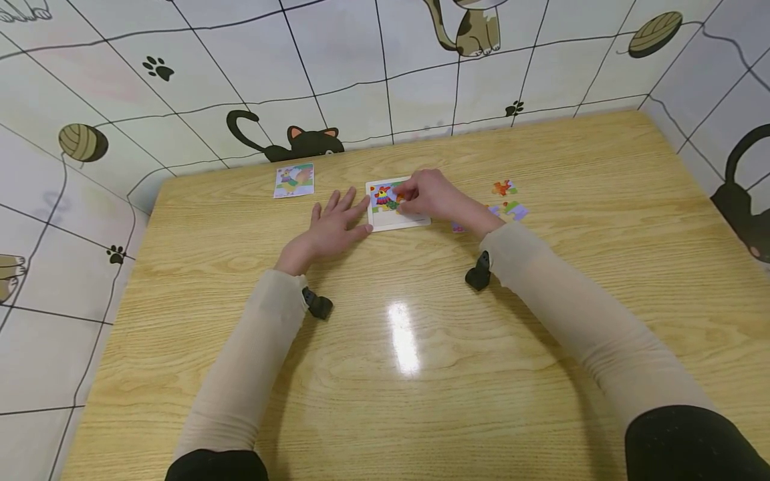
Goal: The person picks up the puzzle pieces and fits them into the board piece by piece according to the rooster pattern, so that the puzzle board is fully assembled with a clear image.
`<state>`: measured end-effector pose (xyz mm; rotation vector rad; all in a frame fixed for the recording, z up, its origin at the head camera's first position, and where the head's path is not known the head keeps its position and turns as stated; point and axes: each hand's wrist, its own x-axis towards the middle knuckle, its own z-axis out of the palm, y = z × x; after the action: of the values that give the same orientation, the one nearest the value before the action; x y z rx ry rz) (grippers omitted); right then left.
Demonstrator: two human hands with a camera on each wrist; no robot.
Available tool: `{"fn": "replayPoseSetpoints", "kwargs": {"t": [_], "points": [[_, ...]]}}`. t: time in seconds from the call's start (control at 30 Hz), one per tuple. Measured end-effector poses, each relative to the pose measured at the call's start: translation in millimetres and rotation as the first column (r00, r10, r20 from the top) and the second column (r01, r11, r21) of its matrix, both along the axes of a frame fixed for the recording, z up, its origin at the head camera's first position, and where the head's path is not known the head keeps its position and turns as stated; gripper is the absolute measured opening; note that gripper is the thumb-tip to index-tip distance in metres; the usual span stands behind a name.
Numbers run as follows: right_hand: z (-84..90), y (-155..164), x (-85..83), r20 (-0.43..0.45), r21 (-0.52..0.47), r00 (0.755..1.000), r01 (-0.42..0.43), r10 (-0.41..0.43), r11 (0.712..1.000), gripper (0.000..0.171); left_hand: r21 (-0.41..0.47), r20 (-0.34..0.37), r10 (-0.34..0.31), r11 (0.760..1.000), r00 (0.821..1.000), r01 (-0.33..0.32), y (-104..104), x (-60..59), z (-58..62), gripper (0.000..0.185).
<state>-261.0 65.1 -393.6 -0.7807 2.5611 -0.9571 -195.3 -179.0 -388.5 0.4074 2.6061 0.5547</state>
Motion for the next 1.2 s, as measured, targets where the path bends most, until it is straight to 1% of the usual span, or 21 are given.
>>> {"fn": "replayPoseSetpoints", "kwargs": {"t": [0.37,0.8,0.87,0.93,1.07,1.13,1.2], "points": [[-1.2,0,-0.1,-0.007,0.01,1.0,-0.019,0.019,1.0,0.04,-0.007,-0.009,-0.005,1.0,1.0,0.004,0,-1.4,-1.9,0.069],[-0.1,-2,1.1,0.041,-0.015,0.998,0.038,-0.038,0.999,0.039,-0.011,-0.008,-0.008,1.0,1.0,0.008,-1,-1.5,-1.5,0.069],[-0.2,0,1.1,0.059,-0.044,0.997,0.058,-0.056,0.997,0.038,-0.01,-0.009,-0.007,1.0,1.0,0.007,-1,-1.6,-0.9,0.069],[-0.4,2,1.2,0.104,-0.099,0.991,0.092,-0.082,0.991,0.037,-0.008,-0.009,-0.006,1.0,1.0,0.006,-1,-1.8,-0.4,0.069],[-0.3,13,-0.4,0.212,-0.234,0.972,0.154,-0.105,0.96,0.038,-0.009,-0.011,-0.007,1.0,1.0,0.007,-1,-2.3,-0.6,0.069],[2.3,22,-0.5,0.227,-0.258,0.969,0.155,-0.096,0.953,0.04,-0.005,-0.013,-0.008,1.0,1.0,0.008,-1,-1.7,-1.8,0.069],[7.0,32,0.3,0.215,-0.251,0.972,0.146,-0.092,0.957,0.04,0.0,-0.015,-0.006,1.0,1.0,0.006,-2,-0.6,-2.9,0.069]]}}
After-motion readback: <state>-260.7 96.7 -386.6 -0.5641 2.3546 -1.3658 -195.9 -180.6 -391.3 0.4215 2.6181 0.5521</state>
